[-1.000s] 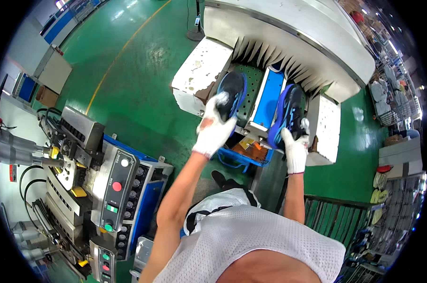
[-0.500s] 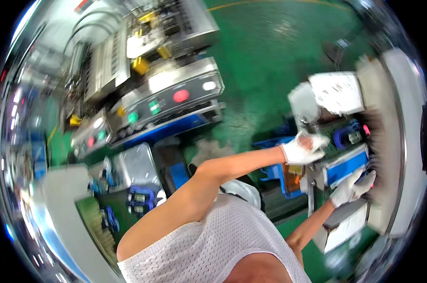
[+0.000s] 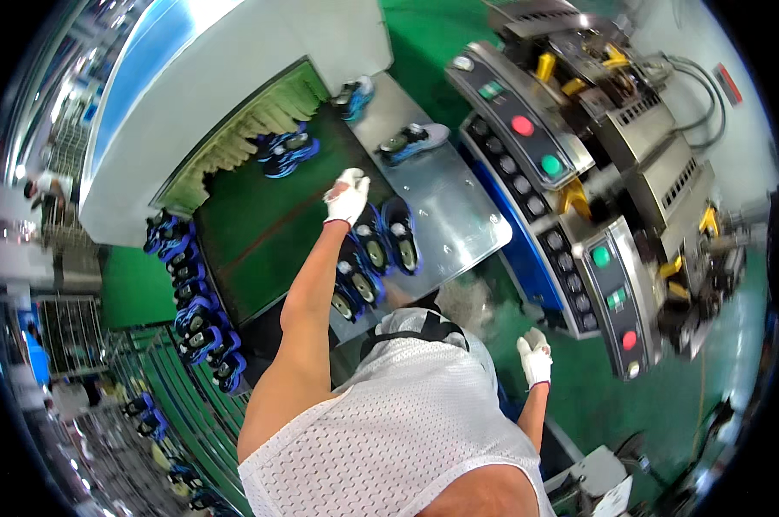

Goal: The person repeatedly picks up blue and black athletic shoes from a conveyor belt, places them into a shoe assembly machine, and removes them after processing. The person then places the processed shoes onto a nearby table. This cycle is repeated continuously throughout the video.

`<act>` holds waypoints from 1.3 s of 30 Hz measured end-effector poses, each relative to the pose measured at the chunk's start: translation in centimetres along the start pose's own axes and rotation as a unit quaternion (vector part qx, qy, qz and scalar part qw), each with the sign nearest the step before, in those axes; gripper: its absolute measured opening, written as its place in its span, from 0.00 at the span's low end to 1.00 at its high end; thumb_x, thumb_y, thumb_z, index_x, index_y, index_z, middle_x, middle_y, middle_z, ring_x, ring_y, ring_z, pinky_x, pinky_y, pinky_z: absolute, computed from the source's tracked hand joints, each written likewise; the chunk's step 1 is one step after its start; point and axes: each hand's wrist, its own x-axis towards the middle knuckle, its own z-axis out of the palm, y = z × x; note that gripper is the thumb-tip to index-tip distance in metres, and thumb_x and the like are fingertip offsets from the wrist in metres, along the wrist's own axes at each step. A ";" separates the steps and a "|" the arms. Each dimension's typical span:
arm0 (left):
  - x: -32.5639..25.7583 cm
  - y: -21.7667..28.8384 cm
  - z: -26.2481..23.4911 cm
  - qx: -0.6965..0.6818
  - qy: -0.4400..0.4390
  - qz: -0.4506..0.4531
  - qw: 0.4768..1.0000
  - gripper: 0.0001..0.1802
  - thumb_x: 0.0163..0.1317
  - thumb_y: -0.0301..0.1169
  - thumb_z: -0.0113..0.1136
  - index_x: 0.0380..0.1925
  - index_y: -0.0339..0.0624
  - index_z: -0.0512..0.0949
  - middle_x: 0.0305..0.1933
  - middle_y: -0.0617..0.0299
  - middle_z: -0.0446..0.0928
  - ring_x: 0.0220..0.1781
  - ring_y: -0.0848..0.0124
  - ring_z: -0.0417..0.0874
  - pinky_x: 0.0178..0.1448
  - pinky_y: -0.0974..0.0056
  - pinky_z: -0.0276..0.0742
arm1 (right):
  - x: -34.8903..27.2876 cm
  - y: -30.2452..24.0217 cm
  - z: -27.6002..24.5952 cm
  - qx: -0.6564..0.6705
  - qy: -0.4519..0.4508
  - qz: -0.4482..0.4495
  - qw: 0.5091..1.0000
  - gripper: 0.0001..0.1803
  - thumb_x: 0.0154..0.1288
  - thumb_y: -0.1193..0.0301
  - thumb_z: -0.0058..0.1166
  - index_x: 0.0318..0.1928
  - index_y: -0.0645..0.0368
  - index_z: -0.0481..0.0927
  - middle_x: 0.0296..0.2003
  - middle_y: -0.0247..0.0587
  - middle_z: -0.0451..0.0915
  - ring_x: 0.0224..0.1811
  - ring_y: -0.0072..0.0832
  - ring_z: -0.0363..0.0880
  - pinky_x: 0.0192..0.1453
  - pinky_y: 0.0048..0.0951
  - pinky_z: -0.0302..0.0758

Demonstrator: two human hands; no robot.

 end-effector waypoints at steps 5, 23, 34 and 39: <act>4.3 -12.8 -4.8 0.067 0.081 -0.192 0.976 0.41 0.58 0.47 0.71 0.69 0.44 0.68 0.70 0.46 0.72 0.71 0.49 0.73 0.73 0.39 0.64 | 4.7 -3.3 0.7 -0.113 -0.066 0.005 0.991 0.32 0.67 0.68 0.64 0.68 0.67 0.69 0.63 0.57 0.77 0.66 0.40 0.77 0.66 0.38 0.76; 11.1 -16.1 -3.6 -0.028 0.181 -0.037 0.982 0.16 0.60 0.34 0.68 0.47 0.45 0.78 0.48 0.50 0.77 0.48 0.50 0.82 0.52 0.50 0.78 | 11.4 -17.1 3.7 -0.224 -0.177 -0.028 0.958 0.30 0.63 0.71 0.65 0.63 0.68 0.71 0.59 0.58 0.80 0.62 0.41 0.81 0.65 0.37 0.78; -1.2 6.3 -8.2 -0.120 -0.001 0.342 0.932 0.15 0.55 0.31 0.68 0.44 0.46 0.81 0.46 0.54 0.81 0.45 0.54 0.85 0.47 0.56 0.82 | 7.7 -41.6 18.7 -0.210 -0.206 -0.400 0.868 0.36 0.63 0.56 0.61 0.68 0.61 0.69 0.55 0.58 0.81 0.56 0.48 0.83 0.58 0.42 0.79; -0.6 14.1 -7.7 -0.113 -0.148 0.413 0.891 0.15 0.59 0.31 0.66 0.46 0.41 0.81 0.49 0.52 0.83 0.52 0.53 0.85 0.55 0.55 0.81 | 8.2 -41.1 14.7 -0.148 -0.149 -0.320 0.924 0.28 0.65 0.66 0.53 0.64 0.60 0.70 0.49 0.57 0.83 0.52 0.53 0.83 0.55 0.43 0.80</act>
